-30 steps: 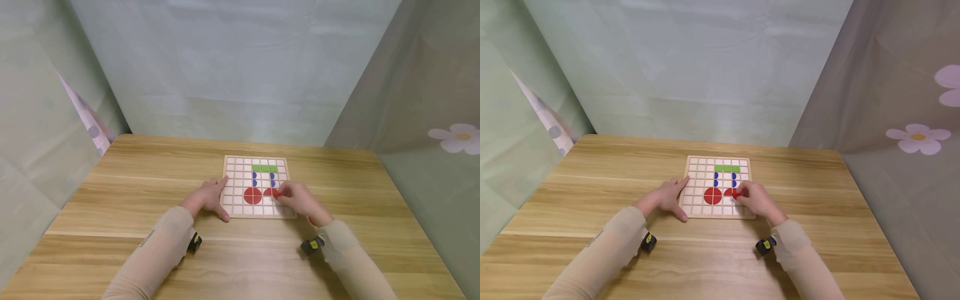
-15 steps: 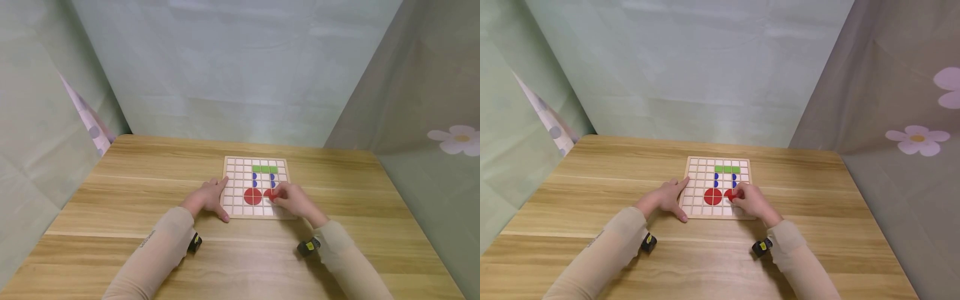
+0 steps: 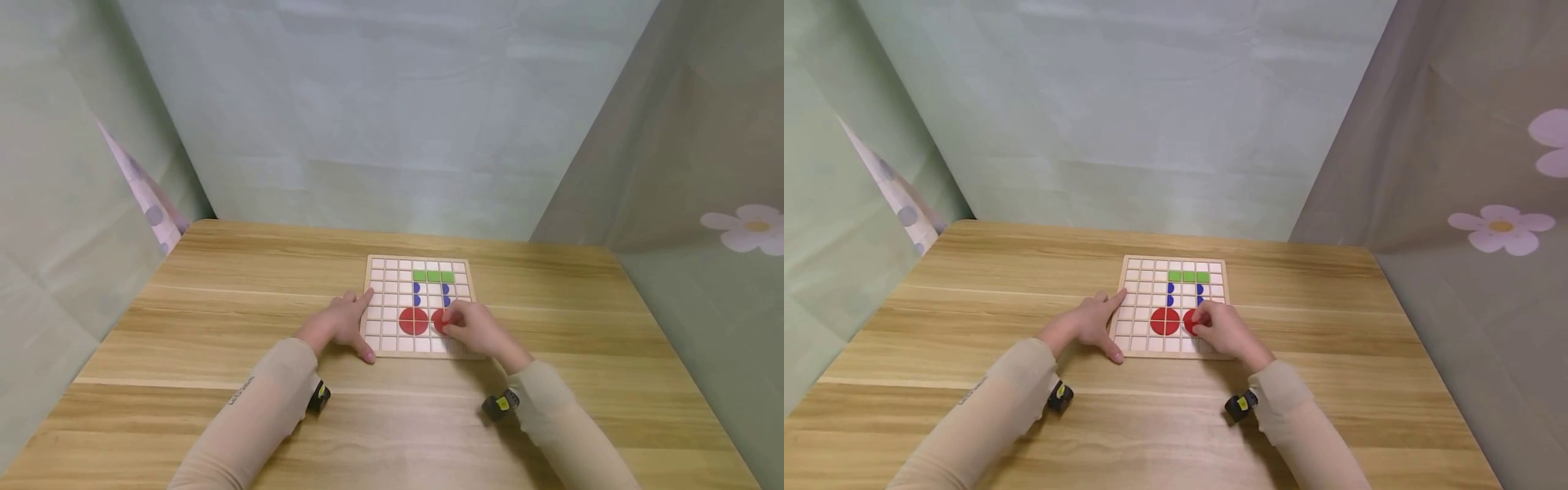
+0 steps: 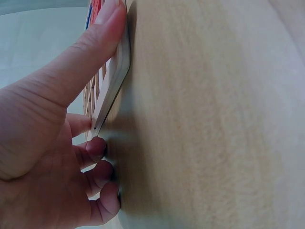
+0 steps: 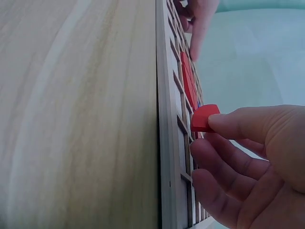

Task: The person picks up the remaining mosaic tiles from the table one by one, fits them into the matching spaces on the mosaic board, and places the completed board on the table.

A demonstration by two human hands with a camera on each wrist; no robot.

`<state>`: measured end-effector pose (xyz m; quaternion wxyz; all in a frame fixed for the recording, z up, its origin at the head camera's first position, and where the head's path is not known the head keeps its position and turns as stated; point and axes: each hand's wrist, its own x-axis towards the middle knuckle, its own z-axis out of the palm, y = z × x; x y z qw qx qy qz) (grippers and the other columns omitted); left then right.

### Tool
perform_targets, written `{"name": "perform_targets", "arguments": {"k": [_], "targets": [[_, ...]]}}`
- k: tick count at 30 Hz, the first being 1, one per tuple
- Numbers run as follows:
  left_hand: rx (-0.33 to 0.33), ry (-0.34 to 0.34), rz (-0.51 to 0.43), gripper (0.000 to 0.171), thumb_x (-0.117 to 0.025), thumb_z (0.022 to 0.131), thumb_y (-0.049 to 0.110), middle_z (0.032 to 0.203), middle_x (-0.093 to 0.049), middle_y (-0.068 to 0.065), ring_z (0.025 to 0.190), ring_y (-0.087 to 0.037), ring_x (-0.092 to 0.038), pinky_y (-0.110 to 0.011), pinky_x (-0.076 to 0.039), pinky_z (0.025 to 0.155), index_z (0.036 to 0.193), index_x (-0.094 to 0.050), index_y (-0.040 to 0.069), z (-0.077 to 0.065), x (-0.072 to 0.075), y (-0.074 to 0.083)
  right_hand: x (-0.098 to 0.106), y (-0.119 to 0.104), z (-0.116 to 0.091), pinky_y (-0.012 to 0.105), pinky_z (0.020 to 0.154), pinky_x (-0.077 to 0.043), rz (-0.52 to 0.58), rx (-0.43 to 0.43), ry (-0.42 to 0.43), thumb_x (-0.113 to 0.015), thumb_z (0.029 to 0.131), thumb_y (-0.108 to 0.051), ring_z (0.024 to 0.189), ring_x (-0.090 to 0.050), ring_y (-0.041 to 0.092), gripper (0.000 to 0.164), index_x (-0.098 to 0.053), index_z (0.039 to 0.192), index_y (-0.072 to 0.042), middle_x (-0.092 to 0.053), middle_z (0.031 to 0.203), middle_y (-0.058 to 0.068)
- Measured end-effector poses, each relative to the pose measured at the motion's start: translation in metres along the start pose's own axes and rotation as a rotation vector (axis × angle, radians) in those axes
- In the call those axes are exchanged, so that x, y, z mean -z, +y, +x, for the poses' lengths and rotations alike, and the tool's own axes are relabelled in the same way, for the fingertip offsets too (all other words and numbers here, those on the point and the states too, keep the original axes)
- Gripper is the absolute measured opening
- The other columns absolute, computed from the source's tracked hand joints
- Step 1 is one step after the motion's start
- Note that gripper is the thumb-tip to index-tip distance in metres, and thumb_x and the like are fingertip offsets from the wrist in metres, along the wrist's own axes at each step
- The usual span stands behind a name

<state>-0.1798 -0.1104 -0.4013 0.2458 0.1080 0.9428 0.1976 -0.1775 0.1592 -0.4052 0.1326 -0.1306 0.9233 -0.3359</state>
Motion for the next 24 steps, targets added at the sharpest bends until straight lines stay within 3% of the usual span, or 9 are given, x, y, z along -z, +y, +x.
{"name": "perform_targets", "arguments": {"k": [24], "targets": [[-0.022, 0.003, -0.008, 0.138, -0.090, 0.049, 0.050, 0.148, -0.027, -0.022, 0.130, -0.039, -0.032, -0.054, -0.034, 0.107, 0.153, -0.008, 0.013, 0.0009, -0.0018, -0.0011, -0.0059, -0.0027, 0.0016, 0.032, 0.081, -0.054, -0.110, 0.018, 0.016, -0.075, 0.078, -0.013, 0.085, -0.061, 0.016, 0.013, -0.068, 0.089, -0.009, -0.065, 0.090, 0.002]]}}
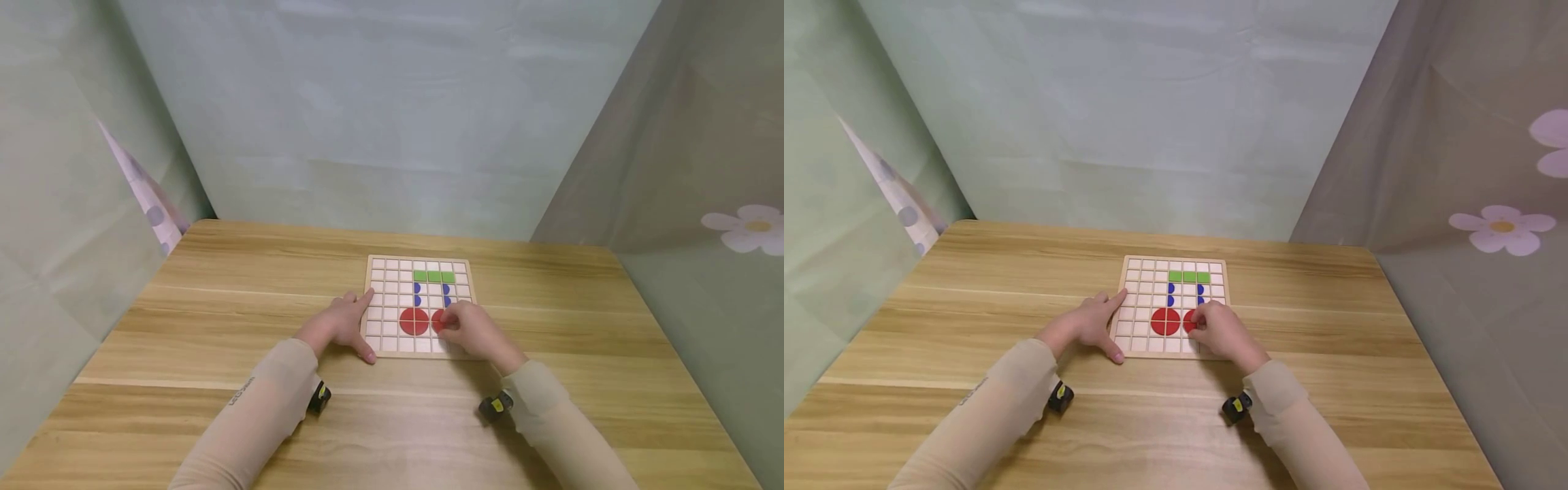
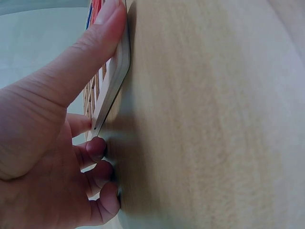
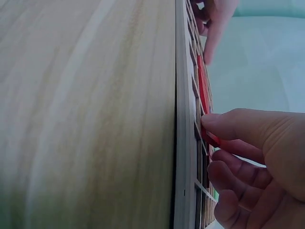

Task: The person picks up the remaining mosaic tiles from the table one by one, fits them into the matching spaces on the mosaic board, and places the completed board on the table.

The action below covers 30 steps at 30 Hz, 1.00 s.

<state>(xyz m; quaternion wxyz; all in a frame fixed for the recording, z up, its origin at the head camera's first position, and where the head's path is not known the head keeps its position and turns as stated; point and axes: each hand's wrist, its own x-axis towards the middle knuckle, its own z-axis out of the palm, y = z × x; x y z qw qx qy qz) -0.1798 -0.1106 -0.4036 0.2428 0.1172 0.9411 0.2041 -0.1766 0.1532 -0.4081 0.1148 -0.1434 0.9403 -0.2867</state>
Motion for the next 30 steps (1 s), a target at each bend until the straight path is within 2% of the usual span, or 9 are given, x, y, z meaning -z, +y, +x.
{"name": "perform_targets", "arguments": {"k": [22, 30], "targets": [[0.006, -0.002, -0.001, 0.138, -0.089, 0.049, 0.051, 0.150, -0.024, -0.023, 0.133, -0.040, -0.029, -0.056, -0.032, 0.108, 0.154, -0.008, 0.014, 0.0002, 0.0018, -0.0002, 0.0003, -0.0003, -0.0015, 0.034, 0.082, -0.053, -0.074, 0.049, 0.010, -0.074, 0.080, -0.015, 0.083, -0.060, 0.015, 0.009, -0.074, 0.088, -0.010, -0.067, 0.087, 0.001], [0.010, -0.008, -0.008, 0.138, -0.089, 0.048, 0.051, 0.150, -0.024, -0.022, 0.133, -0.040, -0.029, -0.056, -0.032, 0.108, 0.154, -0.007, 0.015, 0.0012, 0.0018, -0.0009, 0.0008, 0.0017, -0.0009, 0.031, 0.077, -0.052, -0.082, 0.055, 0.006, -0.073, 0.082, -0.016, 0.080, -0.057, 0.013, 0.010, -0.074, 0.091, -0.011, -0.065, 0.086, 0.000]]}}
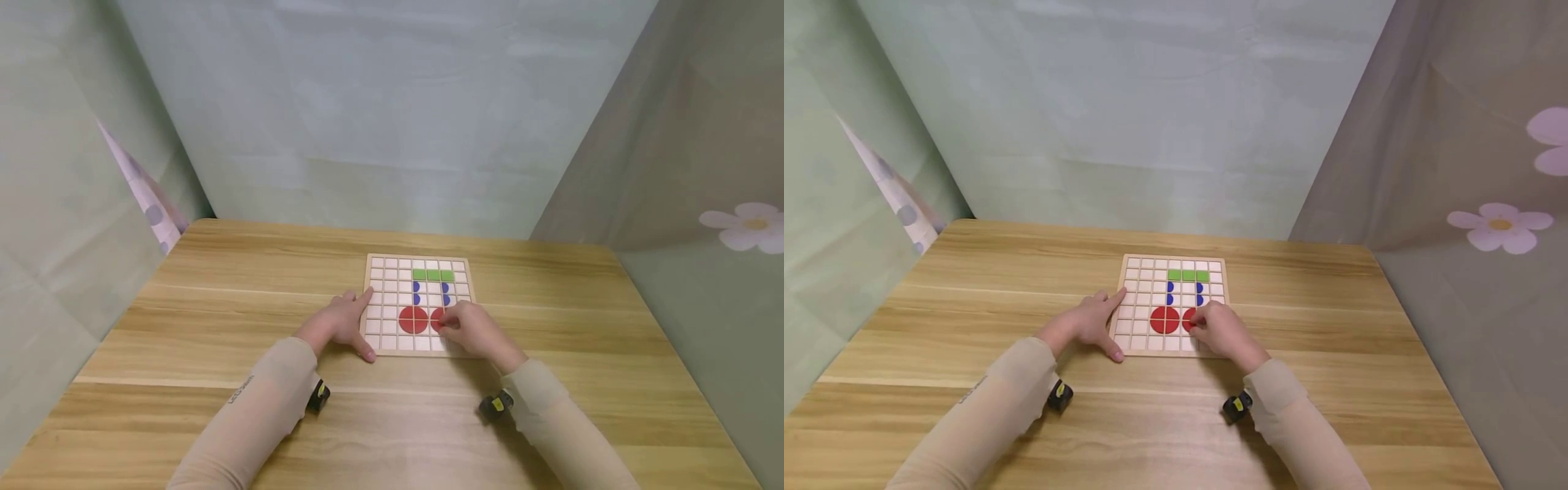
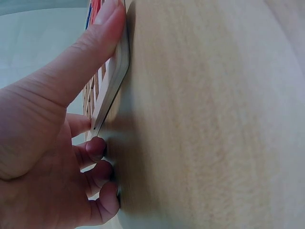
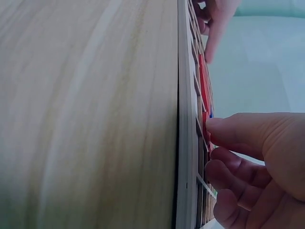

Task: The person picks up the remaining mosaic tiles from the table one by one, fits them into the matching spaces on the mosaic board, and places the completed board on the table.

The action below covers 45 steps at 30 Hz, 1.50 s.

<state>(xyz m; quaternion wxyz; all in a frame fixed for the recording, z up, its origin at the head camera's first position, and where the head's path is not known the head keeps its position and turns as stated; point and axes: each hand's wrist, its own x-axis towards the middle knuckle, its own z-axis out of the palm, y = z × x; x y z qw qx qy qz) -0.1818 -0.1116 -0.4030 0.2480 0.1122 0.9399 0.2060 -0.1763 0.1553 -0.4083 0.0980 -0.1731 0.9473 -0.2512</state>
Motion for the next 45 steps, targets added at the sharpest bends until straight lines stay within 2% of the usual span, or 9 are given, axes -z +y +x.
{"name": "perform_targets", "arguments": {"k": [8, 14, 19, 27, 34, 45], "targets": [[-0.001, 0.004, 0.008, 0.138, -0.089, 0.048, 0.052, 0.148, -0.026, -0.022, 0.130, -0.038, -0.032, -0.054, -0.034, 0.107, 0.154, -0.008, 0.015, 0.000, 0.000, 0.000, 0.002, 0.005, -0.001, 0.035, 0.084, -0.052, 0.048, -0.031, 0.009, -0.070, 0.084, -0.015, 0.089, -0.060, 0.015, 0.010, -0.074, 0.093, -0.013, -0.068, 0.094, 0.001], [0.005, 0.009, 0.011, 0.139, -0.089, 0.048, 0.052, 0.147, -0.027, -0.021, 0.129, -0.037, -0.033, -0.054, -0.035, 0.106, 0.154, -0.007, 0.016, 0.001, -0.002, -0.001, 0.004, 0.011, -0.004, 0.035, 0.082, -0.051, 0.070, -0.048, 0.021, -0.069, 0.085, -0.018, 0.086, -0.059, 0.014, 0.012, -0.072, 0.096, -0.014, -0.067, 0.093, -0.001], [0.007, 0.010, 0.009, 0.139, -0.089, 0.048, 0.052, 0.147, -0.028, -0.021, 0.129, -0.037, -0.033, -0.054, -0.035, 0.106, 0.154, -0.007, 0.016, 0.002, -0.002, -0.001, 0.008, 0.017, -0.007, 0.038, 0.087, -0.052, 0.098, -0.058, 0.038, -0.069, 0.086, -0.019, 0.092, -0.060, 0.017, 0.018, -0.072, 0.102, -0.012, -0.068, 0.098, 0.001], [0.000, 0.010, 0.021, 0.138, -0.089, 0.048, 0.053, 0.147, -0.028, -0.021, 0.129, -0.038, -0.033, -0.054, -0.036, 0.105, 0.154, -0.008, 0.015, 0.002, -0.002, -0.001, 0.015, 0.023, -0.014, 0.036, 0.082, -0.051, 0.143, -0.105, 0.043, -0.066, 0.088, -0.020, 0.090, -0.057, 0.018, 0.020, -0.071, 0.105, -0.010, -0.066, 0.101, 0.004], [-0.002, 0.008, 0.017, 0.138, -0.089, 0.048, 0.052, 0.148, -0.026, -0.022, 0.131, -0.039, -0.032, -0.056, -0.035, 0.106, 0.154, -0.008, 0.015, 0.001, -0.001, -0.001, 0.022, 0.030, -0.020, 0.041, 0.085, -0.052, 0.102, -0.032, 0.077, -0.064, 0.089, -0.019, 0.094, -0.060, 0.022, 0.022, -0.069, 0.106, -0.005, -0.067, 0.106, 0.011], [0.004, 0.010, 0.010, 0.138, -0.089, 0.048, 0.052, 0.148, -0.027, -0.021, 0.131, -0.038, -0.032, -0.055, -0.037, 0.104, 0.154, -0.009, 0.015, 0.000, -0.001, 0.000, 0.028, 0.040, -0.028, 0.043, 0.086, -0.053, 0.108, -0.050, 0.081, -0.062, 0.091, -0.019, 0.096, -0.063, 0.025, 0.022, -0.068, 0.106, -0.004, -0.068, 0.106, 0.012]]}}
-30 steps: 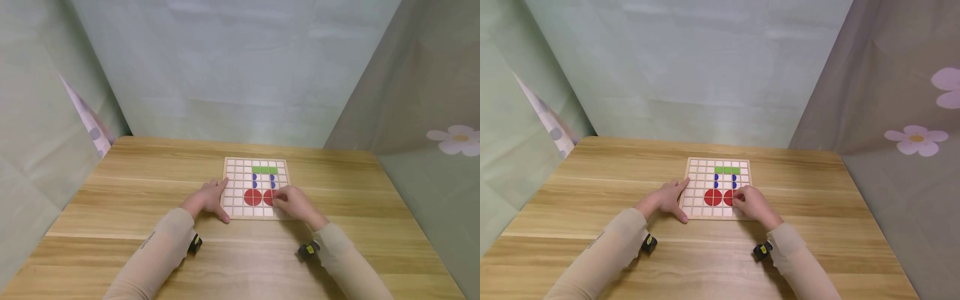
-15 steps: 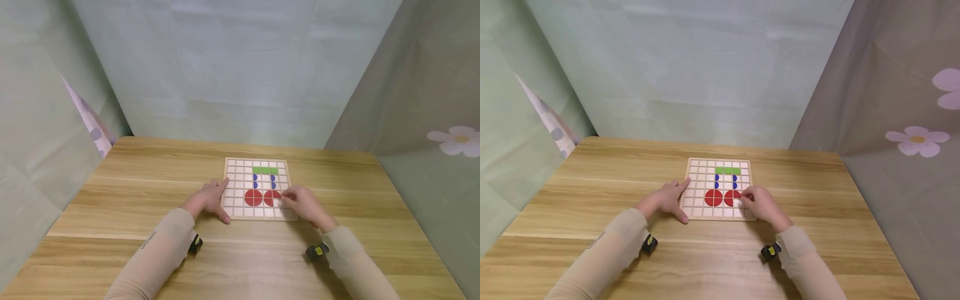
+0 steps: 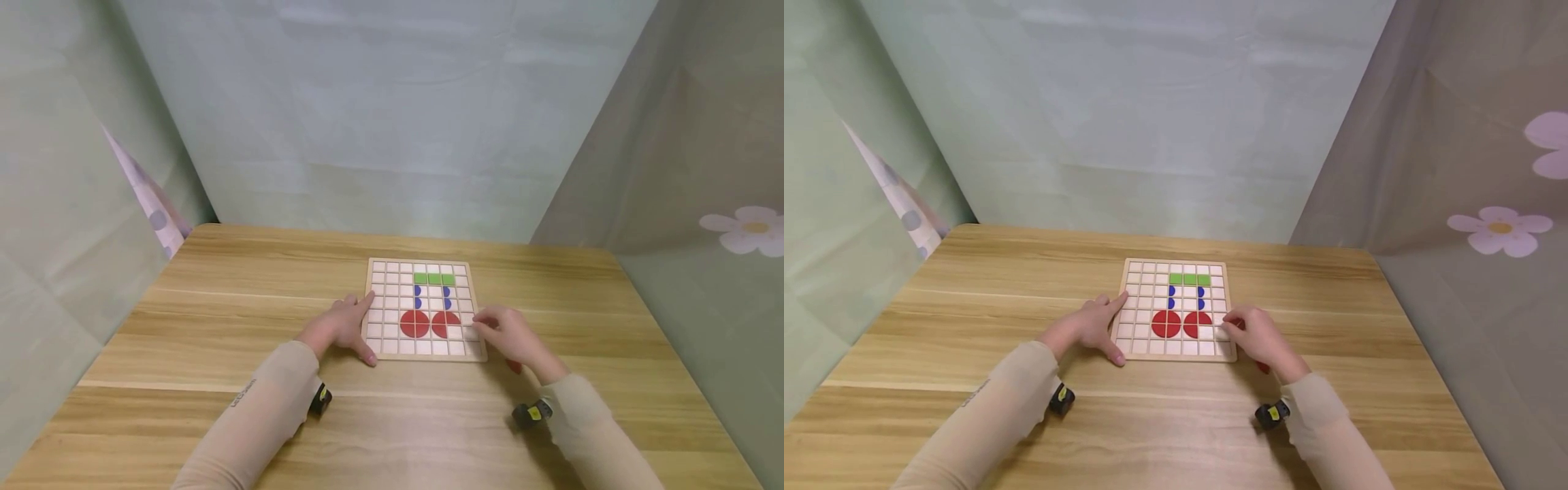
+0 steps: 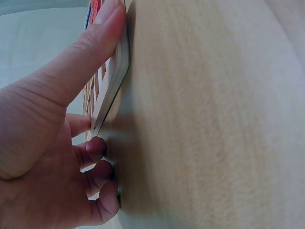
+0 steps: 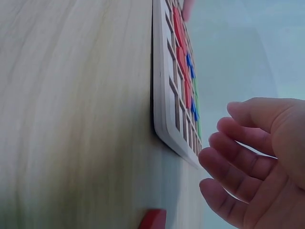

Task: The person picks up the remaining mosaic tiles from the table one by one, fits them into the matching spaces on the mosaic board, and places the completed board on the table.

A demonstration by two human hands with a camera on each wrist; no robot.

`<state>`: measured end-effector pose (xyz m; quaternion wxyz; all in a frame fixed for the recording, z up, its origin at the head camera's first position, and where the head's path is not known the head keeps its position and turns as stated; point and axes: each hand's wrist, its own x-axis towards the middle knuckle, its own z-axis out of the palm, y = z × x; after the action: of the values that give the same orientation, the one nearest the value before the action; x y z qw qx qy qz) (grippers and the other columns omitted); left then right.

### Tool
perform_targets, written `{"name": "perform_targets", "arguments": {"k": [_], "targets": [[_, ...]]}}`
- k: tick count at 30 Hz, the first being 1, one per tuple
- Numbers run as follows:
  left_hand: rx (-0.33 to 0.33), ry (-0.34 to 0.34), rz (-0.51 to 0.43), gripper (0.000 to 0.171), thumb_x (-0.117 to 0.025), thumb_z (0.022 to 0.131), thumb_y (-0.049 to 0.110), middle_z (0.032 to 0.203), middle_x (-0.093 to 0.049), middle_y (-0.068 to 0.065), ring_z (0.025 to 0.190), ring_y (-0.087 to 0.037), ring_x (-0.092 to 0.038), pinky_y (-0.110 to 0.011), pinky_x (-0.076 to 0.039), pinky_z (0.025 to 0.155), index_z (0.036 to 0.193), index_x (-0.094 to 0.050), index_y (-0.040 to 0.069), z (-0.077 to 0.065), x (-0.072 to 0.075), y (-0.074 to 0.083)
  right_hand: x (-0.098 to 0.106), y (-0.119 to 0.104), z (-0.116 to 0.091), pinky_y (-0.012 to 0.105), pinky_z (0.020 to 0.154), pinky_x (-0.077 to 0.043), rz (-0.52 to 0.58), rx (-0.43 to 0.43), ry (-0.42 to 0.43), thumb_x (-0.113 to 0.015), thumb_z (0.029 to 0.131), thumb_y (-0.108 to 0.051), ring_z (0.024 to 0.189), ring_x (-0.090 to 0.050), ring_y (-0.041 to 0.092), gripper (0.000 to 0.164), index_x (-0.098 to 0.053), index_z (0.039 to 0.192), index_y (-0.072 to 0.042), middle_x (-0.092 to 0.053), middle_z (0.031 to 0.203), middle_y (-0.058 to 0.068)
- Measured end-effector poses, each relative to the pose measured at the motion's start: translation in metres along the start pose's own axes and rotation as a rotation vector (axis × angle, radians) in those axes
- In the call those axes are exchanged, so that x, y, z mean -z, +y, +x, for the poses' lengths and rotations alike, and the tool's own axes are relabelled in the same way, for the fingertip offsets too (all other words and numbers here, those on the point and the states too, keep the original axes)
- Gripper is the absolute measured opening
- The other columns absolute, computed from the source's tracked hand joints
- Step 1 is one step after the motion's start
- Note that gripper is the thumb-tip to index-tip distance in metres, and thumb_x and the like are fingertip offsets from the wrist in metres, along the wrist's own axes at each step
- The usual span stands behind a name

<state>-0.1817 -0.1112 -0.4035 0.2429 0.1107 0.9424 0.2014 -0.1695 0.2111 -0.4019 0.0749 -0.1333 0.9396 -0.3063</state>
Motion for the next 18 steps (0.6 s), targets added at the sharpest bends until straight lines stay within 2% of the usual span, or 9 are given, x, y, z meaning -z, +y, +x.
{"name": "perform_targets", "arguments": {"k": [18], "targets": [[0.016, 0.000, 0.001, 0.137, -0.089, 0.049, 0.051, 0.146, -0.028, -0.019, 0.129, -0.035, -0.033, -0.053, -0.038, 0.104, 0.154, -0.008, 0.017, 0.001, -0.002, 0.000, 0.012, 0.015, -0.011, 0.042, 0.085, -0.053, -0.017, -0.039, -0.022, -0.061, 0.092, -0.027, 0.096, -0.062, 0.022, 0.024, -0.069, 0.106, -0.008, -0.068, 0.104, 0.008]]}}
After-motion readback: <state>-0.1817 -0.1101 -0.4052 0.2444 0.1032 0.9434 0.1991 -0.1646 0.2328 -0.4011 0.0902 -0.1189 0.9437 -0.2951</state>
